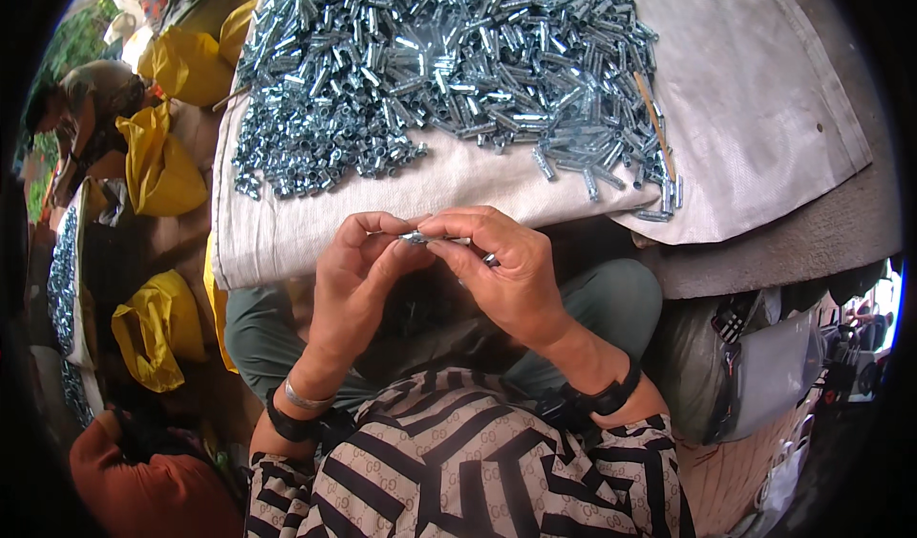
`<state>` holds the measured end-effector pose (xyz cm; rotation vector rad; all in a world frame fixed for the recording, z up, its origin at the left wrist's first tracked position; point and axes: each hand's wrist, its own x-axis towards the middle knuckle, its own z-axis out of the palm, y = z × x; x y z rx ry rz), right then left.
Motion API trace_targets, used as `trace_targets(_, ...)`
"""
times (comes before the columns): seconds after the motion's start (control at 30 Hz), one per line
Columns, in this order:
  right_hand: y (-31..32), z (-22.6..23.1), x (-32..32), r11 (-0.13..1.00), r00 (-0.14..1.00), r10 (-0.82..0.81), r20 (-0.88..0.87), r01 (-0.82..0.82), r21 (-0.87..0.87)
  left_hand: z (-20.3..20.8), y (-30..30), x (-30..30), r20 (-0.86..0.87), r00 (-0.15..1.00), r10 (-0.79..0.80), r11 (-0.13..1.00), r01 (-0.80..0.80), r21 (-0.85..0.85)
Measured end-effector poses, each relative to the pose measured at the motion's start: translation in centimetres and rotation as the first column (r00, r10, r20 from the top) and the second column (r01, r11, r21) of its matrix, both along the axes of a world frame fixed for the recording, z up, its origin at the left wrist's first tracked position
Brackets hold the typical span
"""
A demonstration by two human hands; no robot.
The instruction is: Inspect and sort small metal hardware components from a large pile into a storage bag.
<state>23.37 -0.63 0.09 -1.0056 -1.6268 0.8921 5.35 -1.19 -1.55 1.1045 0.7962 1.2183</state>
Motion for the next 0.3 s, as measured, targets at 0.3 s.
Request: trace_targets(0.3,0.34,-0.27,0.24,0.998,0.999,0.028,0.044,-0.030,0.053,0.44,-0.26,-0.16,-0.273,0.960,0.067,0.989,-0.028,0.143)
